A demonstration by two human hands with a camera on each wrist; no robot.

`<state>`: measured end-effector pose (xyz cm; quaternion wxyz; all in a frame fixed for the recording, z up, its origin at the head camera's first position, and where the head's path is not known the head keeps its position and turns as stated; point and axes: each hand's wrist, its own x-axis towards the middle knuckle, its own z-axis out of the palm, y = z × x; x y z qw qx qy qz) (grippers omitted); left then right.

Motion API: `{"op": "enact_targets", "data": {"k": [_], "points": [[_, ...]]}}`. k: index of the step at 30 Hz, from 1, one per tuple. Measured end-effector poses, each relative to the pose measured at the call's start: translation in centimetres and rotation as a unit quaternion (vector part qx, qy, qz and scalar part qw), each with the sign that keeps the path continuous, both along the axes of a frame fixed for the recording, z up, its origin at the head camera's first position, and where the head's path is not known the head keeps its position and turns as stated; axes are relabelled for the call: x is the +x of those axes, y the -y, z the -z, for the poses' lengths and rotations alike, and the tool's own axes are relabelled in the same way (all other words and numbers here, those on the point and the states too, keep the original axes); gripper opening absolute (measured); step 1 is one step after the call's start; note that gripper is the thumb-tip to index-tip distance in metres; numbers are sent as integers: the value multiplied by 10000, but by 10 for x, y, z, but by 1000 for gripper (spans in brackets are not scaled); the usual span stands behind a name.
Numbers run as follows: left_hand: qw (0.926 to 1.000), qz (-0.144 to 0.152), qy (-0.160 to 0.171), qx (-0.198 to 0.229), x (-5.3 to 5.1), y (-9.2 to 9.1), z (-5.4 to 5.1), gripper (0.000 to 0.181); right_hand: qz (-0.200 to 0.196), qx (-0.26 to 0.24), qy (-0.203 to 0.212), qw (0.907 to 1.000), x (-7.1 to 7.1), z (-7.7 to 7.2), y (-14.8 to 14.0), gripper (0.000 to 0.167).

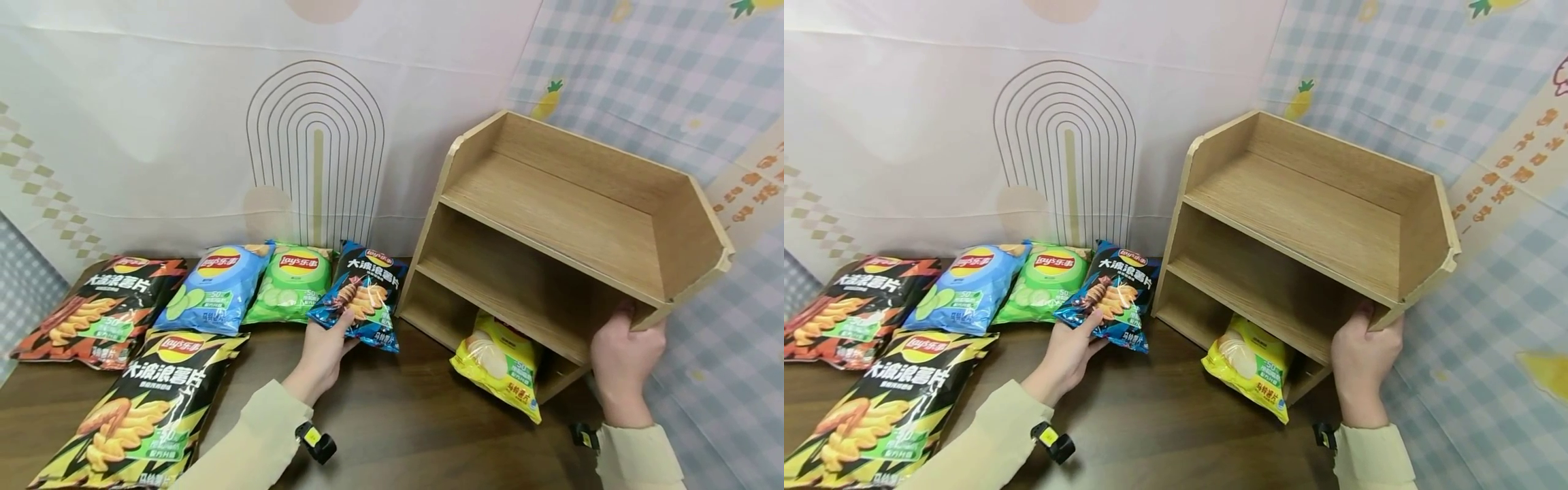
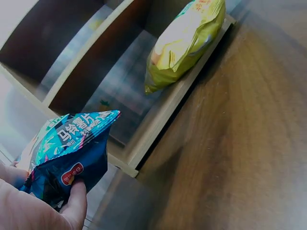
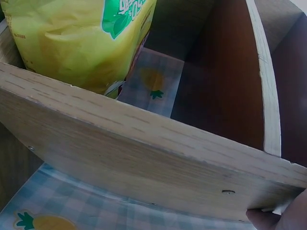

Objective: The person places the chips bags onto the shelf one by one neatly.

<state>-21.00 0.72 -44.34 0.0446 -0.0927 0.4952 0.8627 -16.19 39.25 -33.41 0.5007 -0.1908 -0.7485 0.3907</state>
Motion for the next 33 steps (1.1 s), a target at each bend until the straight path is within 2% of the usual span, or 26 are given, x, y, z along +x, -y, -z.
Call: {"op": "enact_targets", "data": {"k": [6,17,27,30,33], "points": [[9997,158,180,22,13,11,3,59,17,-26,-10,10000,0,0,-1,32],[9987,421,302,19,38,27,9,54,52,-76,37,10000,1,0,-3,33],[9974,438,536,201,65,39,17,59,76,-34,66,9999,0,2,-3,34],[9971,445,598,148,73,42,17,62,80,-50,77,9999,0,1,-3,33],[9966,601,561,26,80,42,17,68,63,-69,71,9999,0,0,-2,33]]}}
